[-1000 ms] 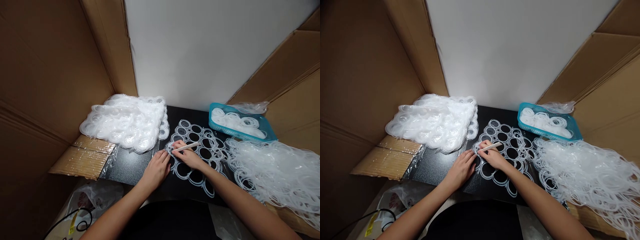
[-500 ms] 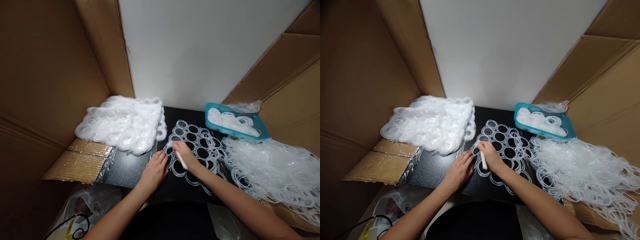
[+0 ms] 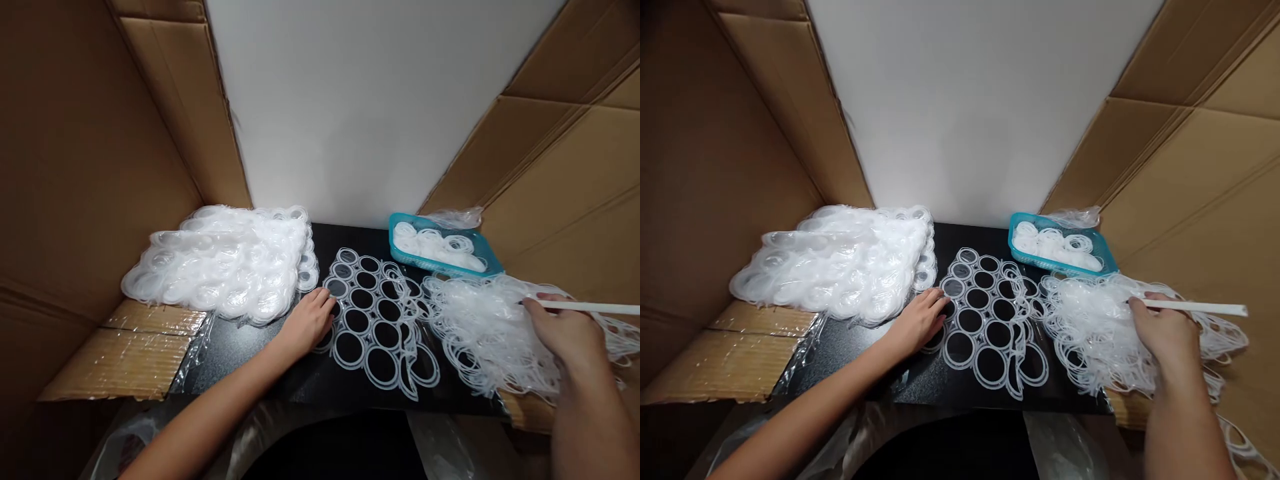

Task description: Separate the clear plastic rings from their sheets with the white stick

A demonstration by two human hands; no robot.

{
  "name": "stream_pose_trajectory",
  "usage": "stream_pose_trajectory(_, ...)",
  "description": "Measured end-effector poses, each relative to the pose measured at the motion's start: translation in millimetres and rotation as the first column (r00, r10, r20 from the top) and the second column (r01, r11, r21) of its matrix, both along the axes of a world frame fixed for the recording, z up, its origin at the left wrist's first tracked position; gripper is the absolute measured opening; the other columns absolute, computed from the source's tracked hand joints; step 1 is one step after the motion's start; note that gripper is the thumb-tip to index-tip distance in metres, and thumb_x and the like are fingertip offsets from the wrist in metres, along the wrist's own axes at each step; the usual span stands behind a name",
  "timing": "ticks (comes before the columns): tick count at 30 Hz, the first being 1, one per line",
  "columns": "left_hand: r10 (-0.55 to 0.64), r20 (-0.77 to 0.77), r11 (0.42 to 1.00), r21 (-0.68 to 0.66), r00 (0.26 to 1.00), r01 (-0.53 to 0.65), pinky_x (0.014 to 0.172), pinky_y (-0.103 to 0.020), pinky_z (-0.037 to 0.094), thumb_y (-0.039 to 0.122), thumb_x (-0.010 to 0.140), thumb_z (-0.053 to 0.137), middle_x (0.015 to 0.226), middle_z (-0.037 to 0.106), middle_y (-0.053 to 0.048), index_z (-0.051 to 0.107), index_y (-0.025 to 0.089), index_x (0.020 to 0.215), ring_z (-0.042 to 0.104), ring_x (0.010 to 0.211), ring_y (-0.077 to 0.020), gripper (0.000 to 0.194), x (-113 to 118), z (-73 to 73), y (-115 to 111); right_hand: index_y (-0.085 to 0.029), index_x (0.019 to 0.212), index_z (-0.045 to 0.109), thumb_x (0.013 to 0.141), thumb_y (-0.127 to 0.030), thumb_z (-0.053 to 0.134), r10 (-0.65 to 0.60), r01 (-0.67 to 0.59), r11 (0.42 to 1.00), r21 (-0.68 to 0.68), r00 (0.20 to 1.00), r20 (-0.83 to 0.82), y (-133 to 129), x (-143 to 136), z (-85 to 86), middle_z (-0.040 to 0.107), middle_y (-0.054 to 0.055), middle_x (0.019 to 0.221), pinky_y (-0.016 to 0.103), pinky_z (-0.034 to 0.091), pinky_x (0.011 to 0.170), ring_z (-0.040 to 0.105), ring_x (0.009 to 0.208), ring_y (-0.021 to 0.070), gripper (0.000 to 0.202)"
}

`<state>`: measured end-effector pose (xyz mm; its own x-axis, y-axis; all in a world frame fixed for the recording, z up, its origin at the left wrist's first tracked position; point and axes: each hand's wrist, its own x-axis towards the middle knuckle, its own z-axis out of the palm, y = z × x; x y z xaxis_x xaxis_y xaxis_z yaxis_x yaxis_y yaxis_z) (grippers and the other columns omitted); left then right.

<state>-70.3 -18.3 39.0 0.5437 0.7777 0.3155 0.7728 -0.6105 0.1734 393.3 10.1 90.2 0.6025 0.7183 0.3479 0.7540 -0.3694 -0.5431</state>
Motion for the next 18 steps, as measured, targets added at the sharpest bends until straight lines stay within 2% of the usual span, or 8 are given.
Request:
stream_pose_trajectory(3,-0.077,-0.087,0.996,0.035,0.993,0.080,0.103,-0.041,0.047,0.019,0.092,0.055,0.113,0.064,-0.012,0.057,0.014,0.116,0.060,0.111,-0.0265,0.024,0.8,-11.7,14.2,-0.032,0.055,0.047,0.064,-0.035,0.064,-0.063,0.058,0.991,0.122,0.997,0.040,6.2,-8.5,11.8,0.053,0.012,0.065,0.047,0.036,0.067,0.052,0.069,0.0289,0.019)
stream_pose_trajectory(6,-0.067,-0.101,0.995,0.071,0.993,0.074,0.108,-0.041,0.043,0.020,0.094,0.052,0.117,0.065,-0.014,0.057,0.009,0.120,0.059,0.118,-0.0268,0.028,0.5,-26.0,14.2,-0.028,0.063,0.055,0.069,-0.043,0.062,0.205,-0.211,0.923,0.322,0.977,0.051,18.2,-59.9,17.3,0.061,0.013,0.080,0.046,0.043,0.078,0.058,0.084,0.0292,0.018)
stream_pose_trajectory(7,-0.057,-0.092,0.995,0.079,0.994,0.064,0.109,-0.041,0.042,0.020,0.094,0.051,0.119,0.065,-0.016,0.056,0.007,0.122,0.058,0.121,-0.0272,0.030,0.5,-29.4,12.7,-0.026,0.068,0.059,0.070,-0.045,0.065,0.384,-0.344,0.876,0.337,0.922,-0.057,23.4,-84.7,16.3,0.063,0.011,0.086,0.044,0.046,0.079,0.059,0.084,0.0274,0.020)
stream_pose_trajectory(9,-0.029,-0.074,0.996,0.078,0.997,0.035,0.110,-0.040,0.042,0.020,0.094,0.050,0.124,0.064,-0.017,0.054,0.005,0.126,0.057,0.124,-0.0277,0.035,1.0,-33.2,9.7,-0.023,0.074,0.063,0.073,-0.048,0.069,0.665,-0.597,0.747,0.292,0.667,-0.336,34.7,-139.7,9.4,0.066,0.009,0.094,0.041,0.049,0.079,0.063,0.082,0.0238,0.025)
stream_pose_trajectory(11,-0.003,-0.059,0.998,0.063,0.998,0.007,0.110,-0.040,0.043,0.021,0.094,0.051,0.127,0.062,-0.018,0.053,0.005,0.129,0.056,0.126,-0.0281,0.038,1.5,-33.7,8.0,-0.022,0.075,0.064,0.076,-0.047,0.070,0.747,-0.787,0.570,0.235,0.378,-0.546,46.0,-192.1,-3.4,0.066,0.008,0.102,0.038,0.052,0.079,0.065,0.082,0.0215,0.026)
stream_pose_trajectory(13,0.012,-0.044,0.999,0.049,0.999,-0.010,0.110,-0.040,0.043,0.022,0.094,0.051,0.129,0.062,-0.017,0.052,0.006,0.130,0.055,0.128,-0.0280,0.040,1.7,-32.5,7.6,-0.021,0.072,0.062,0.079,-0.045,0.068,0.745,-0.878,0.431,0.209,0.215,-0.631,55.7,-232.2,-20.0,0.067,0.006,0.097,0.037,0.052,0.078,0.066,0.080,0.0205,0.025)
stream_pose_trajectory(15,0.019,-0.035,0.999,0.047,0.999,-0.017,0.110,-0.040,0.044,0.022,0.094,0.051,0.130,0.062,-0.016,0.052,0.007,0.131,0.054,0.129,-0.0276,0.040,1.3,-31.2,7.7,-0.021,0.067,0.060,0.080,-0.039,0.066,0.786,-0.933,0.325,0.154,0.176,-0.592,63.1,-256.2,-36.9,0.066,0.005,0.089,0.036,0.050,0.078,0.063,0.081,0.0203,0.022)
stream_pose_trajectory(18,0.012,-0.041,0.998,0.068,0.999,-0.009,0.110,-0.040,0.044,0.021,0.093,0.050,0.131,0.062,-0.017,0.052,0.006,0.131,0.055,0.128,-0.0279,0.041,0.4,-30.2,7.7,-0.021,0.065,0.058,0.079,-0.032,0.065,0.830,-0.964,0.255,0.070,0.181,-0.527,68.2,-268.4,-56.1,0.065,0.004,0.087,0.035,0.047,0.078,0.060,0.082,0.0199,0.019)
